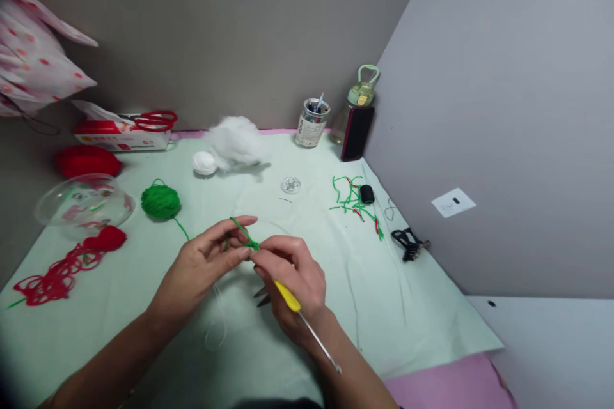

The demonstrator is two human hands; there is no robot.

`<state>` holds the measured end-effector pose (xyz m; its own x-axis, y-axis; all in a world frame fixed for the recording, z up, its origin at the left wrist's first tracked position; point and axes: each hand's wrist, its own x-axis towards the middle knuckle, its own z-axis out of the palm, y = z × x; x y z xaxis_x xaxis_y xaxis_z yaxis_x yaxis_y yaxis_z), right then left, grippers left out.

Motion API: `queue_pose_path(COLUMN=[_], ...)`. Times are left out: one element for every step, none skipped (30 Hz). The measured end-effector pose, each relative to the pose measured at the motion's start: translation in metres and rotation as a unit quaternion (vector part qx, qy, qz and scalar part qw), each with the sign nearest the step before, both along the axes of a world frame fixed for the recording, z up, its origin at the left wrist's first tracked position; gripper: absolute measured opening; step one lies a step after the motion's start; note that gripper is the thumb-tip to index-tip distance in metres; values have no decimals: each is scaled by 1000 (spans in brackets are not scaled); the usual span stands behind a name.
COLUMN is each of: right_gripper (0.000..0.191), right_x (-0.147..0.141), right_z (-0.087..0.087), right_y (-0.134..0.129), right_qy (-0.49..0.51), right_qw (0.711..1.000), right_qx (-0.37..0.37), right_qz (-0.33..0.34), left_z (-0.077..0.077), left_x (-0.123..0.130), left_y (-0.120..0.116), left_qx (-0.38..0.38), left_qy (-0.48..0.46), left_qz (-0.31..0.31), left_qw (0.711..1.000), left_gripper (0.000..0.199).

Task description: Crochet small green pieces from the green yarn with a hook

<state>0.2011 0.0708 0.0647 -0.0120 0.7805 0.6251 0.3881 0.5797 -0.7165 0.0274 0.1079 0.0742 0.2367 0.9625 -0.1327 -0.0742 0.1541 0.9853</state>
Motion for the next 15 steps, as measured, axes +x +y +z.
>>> queue_pose_path(right_gripper=[43,42,41,41,41,42,44,46,47,49,50,51,52,52,52], right_x=[-2,-3,-5,-7,-7,-8,-8,-7,-6,-4,-2,0,1,2,1], right_z=[0,0,0,-1,-2,-4,-7,-11,-15,-19,-23,-25,-26,-25,-23], right_y=[-1,-1,-1,-1,-2,-2,-2,-3,-3,-3,-4,-4,-3,-3,-2], right_qy=[16,30,38,39,34,29,23,11,-7,-30,-56,-77,-89,-83,-61], right_qw=[1000,999,999,999,999,999,999,999,999,998,997,996,995,995,997], right_qx=[5,9,14,17,17,18,19,17,17,17,21,28,35,40,43], right_qz=[-14,-24,-29,-30,-27,-29,-37,-46,-51,-56,-51,-43,-30,-23,-19], left_z=[1,0,0,-1,-2,-3,-4,-4,-4,-3,-2,-1,0,1,2], left_x=[2,4,5,7,8,10,12,13,15,16,17,18,18,17,16], left_y=[-1,-1,-2,-2,-2,-3,-4,-6,-7,-9,-10,-12,-13,-13,-13], left_qx=[-21,-33,-41,-46,-48,-49,-49,-50,-52,-60,-75,-100,-132,-167,-198], left_qy=[-27,-48,-64,-75,-84,-91,-96,-102,-112,-126,-146,-172,-203,-234,-260], left_qz=[10,21,29,33,36,40,48,57,65,69,65,53,36,16,-3], left_qw=[999,998,997,996,995,994,993,992,990,988,984,979,970,958,945], left_gripper=[40,41,42,42,41,39,37,36,37,39,43,47,50,52,52])
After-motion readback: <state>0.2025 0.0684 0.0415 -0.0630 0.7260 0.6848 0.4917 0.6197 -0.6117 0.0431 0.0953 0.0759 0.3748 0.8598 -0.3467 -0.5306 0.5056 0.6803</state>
